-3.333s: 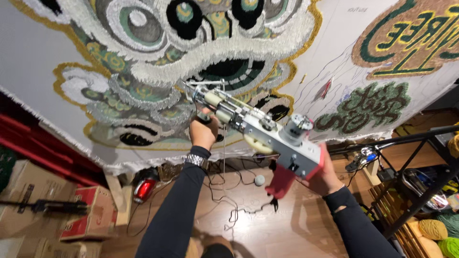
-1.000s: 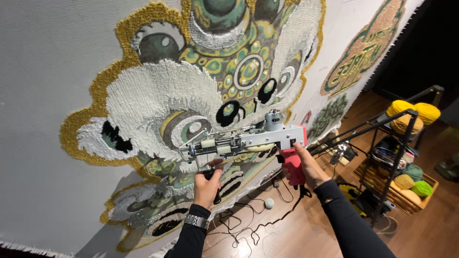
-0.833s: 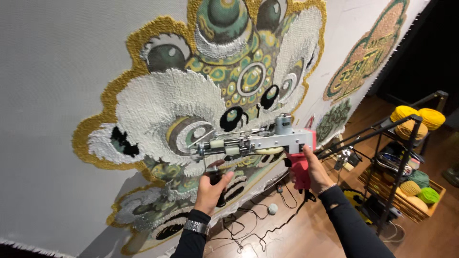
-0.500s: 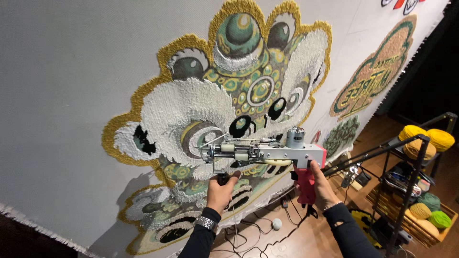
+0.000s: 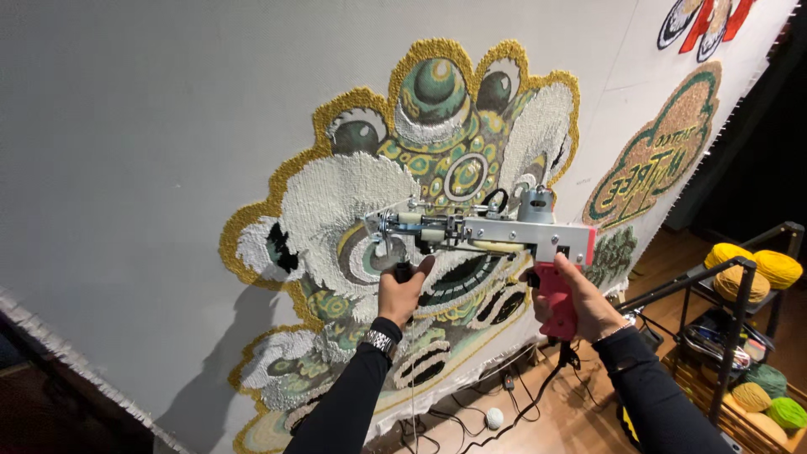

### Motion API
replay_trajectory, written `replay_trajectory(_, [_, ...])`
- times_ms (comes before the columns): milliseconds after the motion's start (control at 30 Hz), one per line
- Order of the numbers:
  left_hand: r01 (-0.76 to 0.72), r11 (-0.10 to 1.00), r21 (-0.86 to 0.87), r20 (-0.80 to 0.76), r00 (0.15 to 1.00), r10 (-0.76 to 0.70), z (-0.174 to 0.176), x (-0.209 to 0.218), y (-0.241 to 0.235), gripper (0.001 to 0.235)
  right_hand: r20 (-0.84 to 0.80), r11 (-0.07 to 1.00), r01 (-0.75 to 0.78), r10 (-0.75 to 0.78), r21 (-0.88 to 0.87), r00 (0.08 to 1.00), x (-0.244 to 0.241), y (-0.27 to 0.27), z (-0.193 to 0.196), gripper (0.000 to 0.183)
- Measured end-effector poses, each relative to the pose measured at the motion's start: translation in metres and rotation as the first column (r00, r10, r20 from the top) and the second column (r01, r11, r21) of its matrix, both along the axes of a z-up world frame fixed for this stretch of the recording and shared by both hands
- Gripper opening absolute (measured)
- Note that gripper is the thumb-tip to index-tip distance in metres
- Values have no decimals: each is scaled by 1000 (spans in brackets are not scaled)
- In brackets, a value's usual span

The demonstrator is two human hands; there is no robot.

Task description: The person uses a handheld tufting gun to apply yarn onto a large canvas stretched on a frame. They guide the tool along the outlines of a pre-drawn design featuring a stylized lion head and text, creating a textured pile. The person occasionally pauses to adjust the yarn feed or reposition the tool for precision.

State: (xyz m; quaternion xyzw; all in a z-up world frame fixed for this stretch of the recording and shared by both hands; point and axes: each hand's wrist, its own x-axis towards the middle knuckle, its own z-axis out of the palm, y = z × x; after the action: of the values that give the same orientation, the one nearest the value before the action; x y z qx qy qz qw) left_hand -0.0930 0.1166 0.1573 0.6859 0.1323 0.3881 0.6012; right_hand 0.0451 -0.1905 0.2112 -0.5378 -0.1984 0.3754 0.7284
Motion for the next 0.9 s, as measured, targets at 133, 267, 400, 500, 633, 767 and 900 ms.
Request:
replay_trajectory(133, [8,998,-56,-36,999,-10,29,8,5,54,187,993,109,-98,-53,978,-13,11,39,51])
replay_trajectory(267, [32,999,-12,-210,977,-34,61,10,17,54,392,986,167,-145,-23,908,-38,18,85,29])
replay_trajectory(400, [79,997,-24,-199,977,-82,87,12,25,55,479,978,207,-181,-2,859,-58,31,115,30])
replay_trajectory(500, [122,992,-45,-145,981,-127,105,16,35,51,476,974,228,-204,8,856,-70,39,131,30])
replay_trajectory(633, [122,991,-50,-94,988,-126,124,20,48,50,518,965,262,-235,21,822,-82,50,147,31])
replay_trajectory(767, [124,991,-40,-107,986,-128,135,19,58,50,562,971,223,-229,80,795,-86,58,154,33])
replay_trajectory(900, [128,991,-27,-80,988,-130,140,14,62,51,522,964,254,-257,79,813,-88,63,156,32])
